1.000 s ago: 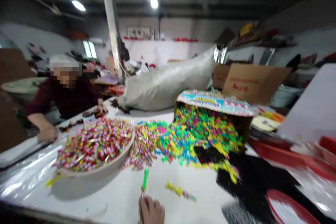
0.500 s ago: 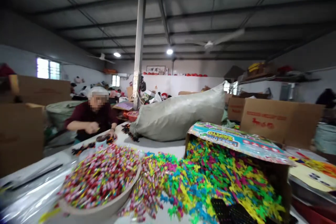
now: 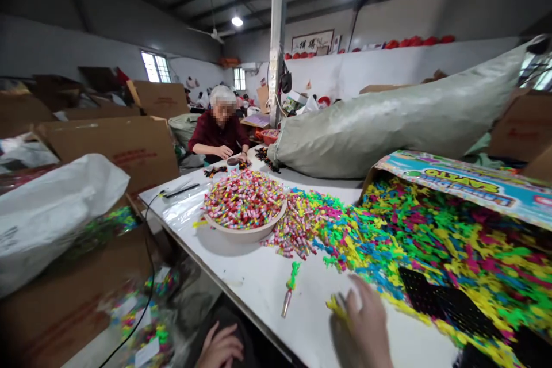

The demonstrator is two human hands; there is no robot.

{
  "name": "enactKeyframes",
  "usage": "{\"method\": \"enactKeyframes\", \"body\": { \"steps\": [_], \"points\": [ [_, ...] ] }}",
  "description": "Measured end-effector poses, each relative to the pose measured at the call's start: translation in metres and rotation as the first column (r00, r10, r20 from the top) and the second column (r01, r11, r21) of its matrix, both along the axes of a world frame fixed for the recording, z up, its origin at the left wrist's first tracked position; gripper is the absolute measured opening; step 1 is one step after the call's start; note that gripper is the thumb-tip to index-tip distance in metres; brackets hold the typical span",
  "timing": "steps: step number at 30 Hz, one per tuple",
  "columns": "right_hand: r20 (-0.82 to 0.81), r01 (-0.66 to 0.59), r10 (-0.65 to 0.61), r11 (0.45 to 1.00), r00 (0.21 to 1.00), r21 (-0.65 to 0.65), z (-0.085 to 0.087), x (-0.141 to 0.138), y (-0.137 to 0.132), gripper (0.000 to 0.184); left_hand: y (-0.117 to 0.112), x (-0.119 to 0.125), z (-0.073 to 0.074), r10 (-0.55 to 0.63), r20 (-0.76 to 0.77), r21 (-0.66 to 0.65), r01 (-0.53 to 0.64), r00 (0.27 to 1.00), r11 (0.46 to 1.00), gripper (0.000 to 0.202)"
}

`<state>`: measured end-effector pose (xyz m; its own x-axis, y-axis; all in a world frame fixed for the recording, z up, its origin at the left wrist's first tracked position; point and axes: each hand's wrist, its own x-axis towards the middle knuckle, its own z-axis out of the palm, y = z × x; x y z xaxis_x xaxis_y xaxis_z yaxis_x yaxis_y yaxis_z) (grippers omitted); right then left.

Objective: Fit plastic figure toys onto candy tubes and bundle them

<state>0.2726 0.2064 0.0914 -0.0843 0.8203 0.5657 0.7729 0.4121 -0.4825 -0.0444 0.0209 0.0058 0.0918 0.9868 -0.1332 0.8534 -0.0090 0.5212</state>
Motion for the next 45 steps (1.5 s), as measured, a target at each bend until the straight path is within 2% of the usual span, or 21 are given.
{"method": "enactKeyframes", "body": {
  "steps": [2,3,6,9,12,15,20,23,28,30,32,34,35,37,38,40,42,43,45],
  "points": [
    [0.168,0.204,-0.195,0.978,0.966,-0.037,0.005,0.035,0.034,0.049,-0.003,0.004,0.002,0.035,0.04,0.065,-0.038,0.999,0.997,0.041],
    [0.265,0.309,-0.276,0.947,0.924,-0.091,0.004,0.049,0.046,0.052,-0.005,0.007,0.004,0.058,0.055,0.099,-0.064,0.997,0.993,0.043],
    [0.46,0.446,-0.304,0.862,0.834,-0.239,-0.008,0.072,0.063,0.053,-0.01,0.013,0.011,0.095,0.086,0.134,-0.106,0.992,0.985,0.043],
    [0.477,0.468,-0.327,0.857,0.816,-0.215,-0.025,0.075,0.058,0.049,-0.013,0.014,0.012,0.093,0.106,0.15,-0.109,0.99,0.983,0.04],
    [0.398,0.462,-0.385,0.879,0.833,-0.116,-0.037,0.072,0.048,0.046,-0.013,0.011,0.01,0.085,0.115,0.169,-0.103,0.99,0.98,0.037],
    [0.29,0.412,-0.379,0.909,0.879,-0.06,-0.041,0.072,0.044,0.041,-0.012,0.008,0.006,0.065,0.108,0.188,-0.085,0.992,0.979,0.035],
    [0.082,0.358,-0.356,0.934,0.931,-0.015,-0.044,0.077,0.042,0.028,-0.011,0.003,-0.002,0.033,0.082,0.206,-0.049,0.996,0.977,0.035],
    [-0.067,0.319,-0.315,0.946,0.947,0.061,-0.041,0.076,0.037,0.022,-0.012,0.002,-0.003,0.023,0.069,0.213,-0.038,0.997,0.976,0.034],
    [-0.269,0.422,-0.365,0.886,0.891,0.195,-0.029,0.073,0.027,0.021,-0.011,0.002,-0.001,0.012,0.06,0.214,-0.025,0.998,0.976,0.032],
    [-0.299,0.47,-0.405,0.863,0.864,0.188,-0.02,0.072,0.022,0.023,-0.011,0.001,-0.001,0.011,0.067,0.209,-0.025,0.998,0.978,0.031],
    [-0.348,0.481,-0.414,0.866,0.841,0.133,-0.009,0.067,0.017,0.024,-0.011,0.0,0.001,0.015,0.092,0.197,-0.034,0.996,0.98,0.03],
    [-0.463,0.419,-0.36,0.907,0.81,0.027,0.006,0.052,0.007,0.027,-0.01,0.002,0.006,0.04,0.154,0.177,-0.067,0.987,0.982,0.028],
    [-0.536,0.34,-0.309,0.939,0.786,-0.043,0.014,0.04,0.0,0.029,-0.009,0.006,0.011,0.061,0.214,0.166,-0.098,0.975,0.981,0.026],
    [-0.677,0.066,-0.175,0.981,0.715,-0.185,0.028,0.008,-0.019,0.031,-0.005,0.018,0.026,0.109,0.402,0.133,-0.176,0.909,0.975,0.024],
    [-0.71,-0.113,-0.11,0.959,0.696,-0.259,0.035,-0.011,-0.031,0.031,-0.002,0.027,0.036,0.128,0.521,0.105,-0.213,0.844,0.971,0.025],
    [-0.736,-0.394,-0.013,0.839,0.677,-0.376,0.045,-0.051,-0.058,0.025,0.007,0.049,0.059,0.141,0.749,0.021,-0.236,0.647,0.972,0.036],
    [-0.71,-0.581,0.149,0.698,0.689,-0.418,0.052,-0.087,-0.081,0.019,0.017,0.071,0.08,0.15,0.898,-0.074,-0.193,0.414,0.978,0.051],
    [-0.672,-0.628,0.236,0.65,0.702,-0.428,0.054,-0.102,-0.089,0.017,0.023,0.08,0.088,0.18,0.931,-0.119,-0.202,0.318,0.972,0.051],
    [-0.571,-0.654,0.369,0.612,0.734,-0.445,0.059,-0.122,-0.091,0.014,0.032,0.09,0.098,0.269,0.945,-0.212,-0.278,0.186,0.937,0.045]
  ]
}}
